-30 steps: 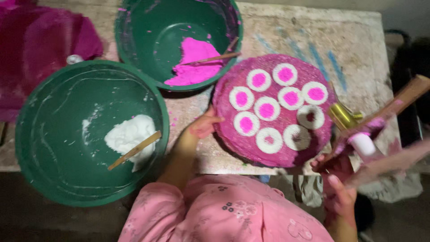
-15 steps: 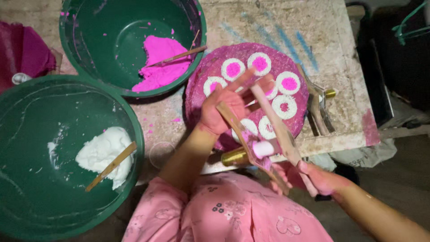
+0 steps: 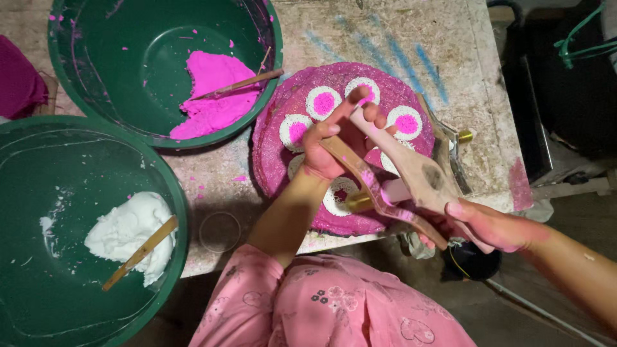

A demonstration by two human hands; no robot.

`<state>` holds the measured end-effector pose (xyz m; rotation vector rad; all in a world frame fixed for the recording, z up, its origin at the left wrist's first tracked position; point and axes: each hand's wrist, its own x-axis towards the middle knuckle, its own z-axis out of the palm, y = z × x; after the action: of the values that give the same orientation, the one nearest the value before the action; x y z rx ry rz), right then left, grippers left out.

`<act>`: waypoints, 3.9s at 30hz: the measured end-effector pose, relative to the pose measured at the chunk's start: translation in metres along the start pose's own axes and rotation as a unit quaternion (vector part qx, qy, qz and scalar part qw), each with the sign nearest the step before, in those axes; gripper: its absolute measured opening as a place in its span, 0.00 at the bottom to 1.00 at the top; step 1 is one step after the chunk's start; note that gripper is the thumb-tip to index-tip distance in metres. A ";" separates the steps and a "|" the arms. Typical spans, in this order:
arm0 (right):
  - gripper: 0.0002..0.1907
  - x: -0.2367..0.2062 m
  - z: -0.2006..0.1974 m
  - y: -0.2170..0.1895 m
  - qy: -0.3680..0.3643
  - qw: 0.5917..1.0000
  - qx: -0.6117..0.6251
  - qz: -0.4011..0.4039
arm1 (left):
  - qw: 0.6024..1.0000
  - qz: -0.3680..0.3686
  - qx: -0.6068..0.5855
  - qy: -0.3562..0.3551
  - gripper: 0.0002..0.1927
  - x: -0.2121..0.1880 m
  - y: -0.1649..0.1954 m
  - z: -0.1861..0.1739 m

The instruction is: The person packs white paste into a handheld wooden press mold, clamps it to form a small ring-shaped piece, and ejects the molded piece onto a pink board with other finished pieces. They repeat the molding cycle, occasionally adding pink material to pieces and arranging the finished rings on the board.

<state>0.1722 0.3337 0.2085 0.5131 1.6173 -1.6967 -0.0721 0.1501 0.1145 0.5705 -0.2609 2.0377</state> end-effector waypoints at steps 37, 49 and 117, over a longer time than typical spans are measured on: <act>0.41 0.048 0.020 0.010 0.076 0.978 -0.123 -0.150 | 0.998 0.031 0.052 -0.010 0.14 -0.002 0.027 0.001; 0.40 -0.003 -0.032 0.064 0.245 0.967 -0.067 0.010 | 0.991 0.053 -0.116 0.027 0.12 0.031 -0.059 -0.055; 0.34 0.052 -0.153 0.092 0.728 0.446 -0.519 0.033 | 0.319 -0.009 0.875 0.363 0.13 -0.163 0.074 0.020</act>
<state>0.1756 0.4753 0.0887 1.4186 3.1100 0.6684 -0.0610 -0.0192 0.0551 0.6142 2.7585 1.3906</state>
